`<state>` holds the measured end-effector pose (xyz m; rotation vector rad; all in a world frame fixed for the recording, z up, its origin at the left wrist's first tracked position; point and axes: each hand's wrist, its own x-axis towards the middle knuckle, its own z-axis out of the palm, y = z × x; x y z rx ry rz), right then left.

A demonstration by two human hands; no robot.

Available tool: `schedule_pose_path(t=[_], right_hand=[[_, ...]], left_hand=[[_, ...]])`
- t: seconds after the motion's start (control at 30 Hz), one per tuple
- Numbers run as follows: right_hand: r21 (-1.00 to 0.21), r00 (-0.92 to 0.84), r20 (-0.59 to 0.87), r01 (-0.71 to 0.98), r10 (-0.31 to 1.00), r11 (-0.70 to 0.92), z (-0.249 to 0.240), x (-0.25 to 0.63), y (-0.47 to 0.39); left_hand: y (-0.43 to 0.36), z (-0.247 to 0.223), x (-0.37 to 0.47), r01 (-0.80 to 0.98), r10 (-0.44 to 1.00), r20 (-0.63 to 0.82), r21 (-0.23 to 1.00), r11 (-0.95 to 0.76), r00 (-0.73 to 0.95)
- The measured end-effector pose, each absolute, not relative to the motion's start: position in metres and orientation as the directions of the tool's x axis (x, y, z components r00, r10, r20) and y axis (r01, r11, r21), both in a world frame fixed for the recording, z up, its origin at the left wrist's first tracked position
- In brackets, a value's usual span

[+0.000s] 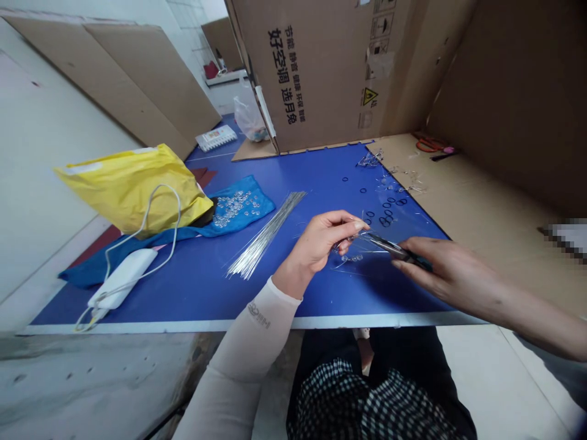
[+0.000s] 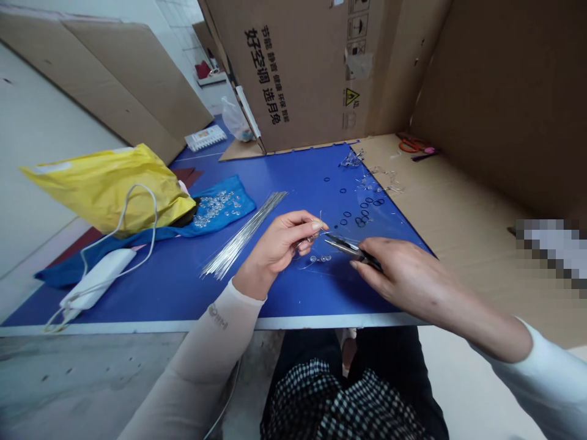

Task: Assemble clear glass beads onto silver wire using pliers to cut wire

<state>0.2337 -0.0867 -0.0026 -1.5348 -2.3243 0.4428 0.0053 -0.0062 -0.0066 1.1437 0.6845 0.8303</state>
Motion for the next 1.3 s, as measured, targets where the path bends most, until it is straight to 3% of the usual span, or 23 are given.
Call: schedule_pose_path(t=[0.13,0.27,0.47,1.3], right_hand=[[-0.451,-0.336,0.052,0.832,0.94,0.322,-0.009,0.226,-0.088],[-0.561,-0.257,0.017,0.797,0.966,0.222,-0.011,0.212,-0.093],[-0.657,-0.172,0.06,0.735,0.983,0.169,-0.013,0.19,-0.093],[-0.56,-0.118,0.107,0.813,0.987,0.158,-0.016,0.176,-0.09]], left_hand=[[-0.005,-0.009,0.006,-0.246,0.857,-0.035,0.951,0.186,0.514],[-0.007,-0.009,0.007,-0.27,0.876,-0.012,0.949,0.162,0.483],[-0.012,-0.004,0.01,-0.312,0.902,-0.011,0.936,0.16,0.432],[-0.016,-0.009,0.015,-0.326,0.948,0.033,0.942,0.077,0.318]])
